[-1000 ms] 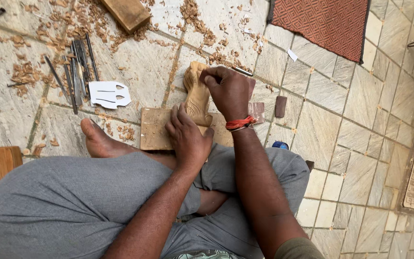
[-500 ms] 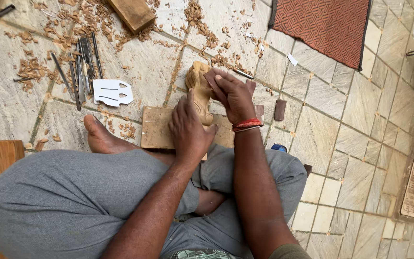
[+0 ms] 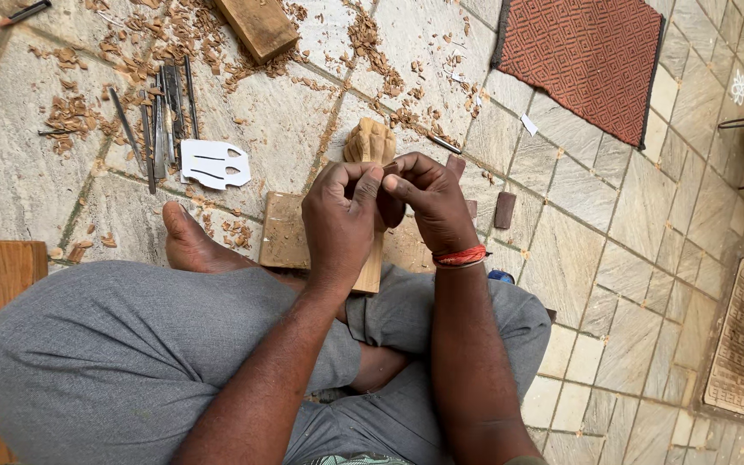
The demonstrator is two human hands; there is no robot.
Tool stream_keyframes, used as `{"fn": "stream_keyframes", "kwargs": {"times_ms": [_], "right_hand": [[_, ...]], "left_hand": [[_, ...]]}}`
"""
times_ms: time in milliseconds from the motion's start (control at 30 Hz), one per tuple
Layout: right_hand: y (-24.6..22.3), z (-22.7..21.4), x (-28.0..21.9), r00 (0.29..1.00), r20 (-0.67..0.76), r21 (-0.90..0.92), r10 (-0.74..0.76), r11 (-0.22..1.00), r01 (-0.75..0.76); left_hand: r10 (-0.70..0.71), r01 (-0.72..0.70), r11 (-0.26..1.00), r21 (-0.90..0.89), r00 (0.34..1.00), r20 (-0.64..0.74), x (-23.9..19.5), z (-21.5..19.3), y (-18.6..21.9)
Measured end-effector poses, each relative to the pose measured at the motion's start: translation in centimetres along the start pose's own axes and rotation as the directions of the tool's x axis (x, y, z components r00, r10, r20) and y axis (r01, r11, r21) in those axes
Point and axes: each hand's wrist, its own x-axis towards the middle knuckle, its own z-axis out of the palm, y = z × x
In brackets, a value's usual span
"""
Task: The person sits cross-legged on the floor and carves a wooden piece using a chisel. They hold the wood with one hand and use the chisel with the other to shape the surface, occasionally rotating the piece to access different areas.
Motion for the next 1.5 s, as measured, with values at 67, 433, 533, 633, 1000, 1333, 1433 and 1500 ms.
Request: {"fn": "stream_keyframes", "kwargs": {"times_ms": [67,433,533,633,1000,1333,1433,1500], "right_hand": [[-0.3,0.6,-0.6,1.000,-0.028,-0.080,0.010,0.997,-0.012],[1.2,0.0,4.7,0.900,-0.321,-0.873,-0.294,0.461,-0.161],[1.9,-0.4,6.2,0.894,-0.242,-0.940,-0.377,0.319,-0.120],[3.4,-0.6,6.8,0.897,-0.177,-0.960,-0.406,0.273,-0.067],[2.2,-0.5,6.9,0.935,-0.284,-0.959,-0.213,0.056,-0.279],[3.0,-1.3,7.1,0.935,-0.293,-0.956,-0.200,0.076,-0.283],[1.4,-1.9,7.1,0.957,-0.289,-0.956,-0.022,0.062,-0.288],[1.1,-2.3,7.4,0.965,-0.244,-0.964,-0.099,0.137,-0.230]], "left_hand": [[-0.002,0.003,0.999,0.038,0.999,-0.042,-0.5,0.4,-0.5],[-0.098,0.054,0.830,0.555,0.994,0.050,-2.4,2.7,-5.0],[-0.193,0.090,0.821,0.564,0.973,0.126,-2.8,2.9,-5.1],[-0.190,0.091,0.820,0.565,0.975,0.119,-2.8,2.9,-5.2],[-0.165,0.054,0.820,0.570,0.976,0.144,-3.4,3.5,-5.3],[-0.175,0.048,0.812,0.581,0.971,0.164,-3.7,3.6,-5.8],[-0.154,0.036,0.820,0.571,0.975,0.161,-3.6,3.6,-5.6],[-0.140,0.035,0.832,0.554,0.979,0.149,-3.6,3.6,-5.5]]}}
